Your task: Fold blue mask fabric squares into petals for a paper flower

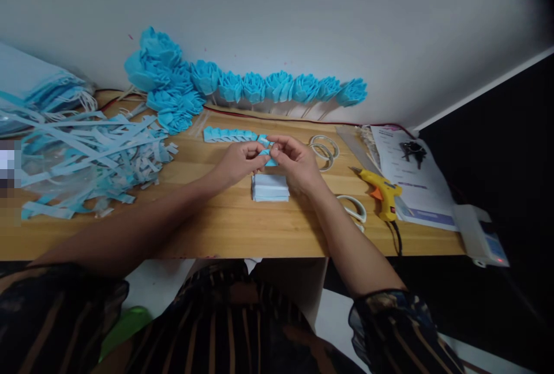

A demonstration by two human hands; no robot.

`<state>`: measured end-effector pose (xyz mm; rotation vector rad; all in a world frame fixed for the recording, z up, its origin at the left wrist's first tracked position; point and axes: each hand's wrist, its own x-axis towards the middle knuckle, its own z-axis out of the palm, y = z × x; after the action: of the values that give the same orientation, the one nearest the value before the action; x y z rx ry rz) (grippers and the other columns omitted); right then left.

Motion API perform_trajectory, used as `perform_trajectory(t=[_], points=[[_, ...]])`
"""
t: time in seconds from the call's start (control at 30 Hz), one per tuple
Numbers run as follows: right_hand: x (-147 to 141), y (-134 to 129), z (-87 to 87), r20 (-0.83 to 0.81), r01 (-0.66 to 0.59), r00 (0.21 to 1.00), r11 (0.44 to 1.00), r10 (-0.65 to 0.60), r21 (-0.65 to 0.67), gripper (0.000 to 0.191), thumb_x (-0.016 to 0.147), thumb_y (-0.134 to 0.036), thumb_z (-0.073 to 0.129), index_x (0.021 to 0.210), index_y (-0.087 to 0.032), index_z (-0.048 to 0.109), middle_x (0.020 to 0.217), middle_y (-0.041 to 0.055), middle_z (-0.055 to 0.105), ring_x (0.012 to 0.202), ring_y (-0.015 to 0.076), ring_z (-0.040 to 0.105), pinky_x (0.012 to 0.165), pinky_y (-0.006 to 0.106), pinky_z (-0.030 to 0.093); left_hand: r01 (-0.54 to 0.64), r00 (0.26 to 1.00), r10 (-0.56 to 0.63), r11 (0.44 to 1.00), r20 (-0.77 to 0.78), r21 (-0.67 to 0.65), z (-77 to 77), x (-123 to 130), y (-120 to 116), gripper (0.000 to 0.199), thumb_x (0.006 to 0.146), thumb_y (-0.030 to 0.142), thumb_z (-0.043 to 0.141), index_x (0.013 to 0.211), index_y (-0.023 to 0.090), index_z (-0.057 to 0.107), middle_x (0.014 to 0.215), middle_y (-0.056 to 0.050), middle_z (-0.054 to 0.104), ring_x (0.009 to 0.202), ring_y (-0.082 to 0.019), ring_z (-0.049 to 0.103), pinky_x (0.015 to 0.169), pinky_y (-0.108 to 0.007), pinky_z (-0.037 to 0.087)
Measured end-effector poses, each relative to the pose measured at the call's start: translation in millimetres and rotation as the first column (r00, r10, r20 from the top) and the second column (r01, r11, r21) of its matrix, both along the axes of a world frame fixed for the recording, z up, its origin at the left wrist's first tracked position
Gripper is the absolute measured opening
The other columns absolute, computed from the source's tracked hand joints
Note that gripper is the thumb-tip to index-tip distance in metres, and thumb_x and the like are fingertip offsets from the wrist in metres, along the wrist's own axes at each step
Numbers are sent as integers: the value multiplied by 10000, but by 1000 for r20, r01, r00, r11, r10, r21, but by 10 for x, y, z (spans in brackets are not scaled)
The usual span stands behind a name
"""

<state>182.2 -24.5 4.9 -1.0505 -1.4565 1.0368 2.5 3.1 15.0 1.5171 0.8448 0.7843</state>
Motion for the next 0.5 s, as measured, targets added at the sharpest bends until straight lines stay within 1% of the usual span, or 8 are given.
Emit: perform_trajectory(t=[0.1, 0.17, 0.27, 0.33, 0.43, 0.5], points=[[-9, 6, -24, 17, 9, 1000, 1000, -9, 1, 473, 784, -584, 797, 1111, -246, 740, 804, -26, 611, 717, 119, 527, 679, 273, 430, 7, 1000, -6, 998, -20, 66, -30, -3, -1, 187, 846, 210, 654, 675, 181, 583, 597, 29, 594, 562, -91, 533, 549, -210, 404], [-11, -1, -17, 22, 24, 999, 1000, -24, -2, 445, 801, -569, 785, 1104, -246, 743, 782, -29, 601, 697, 117, 513, 665, 270, 428, 2, 1000, 0, 996, -24, 88, -46, -9, 3, 178, 835, 214, 659, 677, 182, 583, 596, 26, 590, 564, -92, 527, 543, -209, 399], [-4, -18, 23, 23, 35, 999, 999, -35, -18, 400, 855, -568, 728, 1095, -248, 748, 755, -27, 600, 686, 124, 521, 665, 275, 455, -5, 1000, 6, 998, -12, 55, -57, -22, 17, 119, 825, 234, 671, 740, 181, 606, 597, 25, 604, 550, -89, 533, 544, -207, 415], [6, -23, 49, 8, 19, 1000, 999, -19, -33, 419, 863, -581, 712, 1104, -240, 746, 764, -21, 609, 699, 129, 541, 676, 279, 482, -12, 1000, 11, 999, 12, 33, -57, -29, 30, 130, 819, 264, 686, 762, 182, 604, 599, 28, 611, 534, -83, 532, 542, -203, 424], [16, -11, 57, -12, -25, 1000, 999, 24, -37, 481, 804, -578, 779, 1129, -227, 730, 796, -19, 607, 727, 127, 552, 683, 271, 495, -13, 999, 12, 999, 49, 30, -48, -33, 41, 186, 807, 310, 708, 750, 184, 584, 595, 38, 597, 519, -74, 520, 521, -190, 409], [17, 4, 43, -17, -33, 999, 999, 32, -26, 495, 776, -557, 814, 1134, -227, 723, 798, -25, 591, 729, 119, 546, 679, 260, 489, -14, 998, 13, 1000, 55, 24, -34, -33, 41, 208, 820, 337, 696, 744, 182, 580, 593, 35, 594, 514, -73, 514, 508, -187, 397]])
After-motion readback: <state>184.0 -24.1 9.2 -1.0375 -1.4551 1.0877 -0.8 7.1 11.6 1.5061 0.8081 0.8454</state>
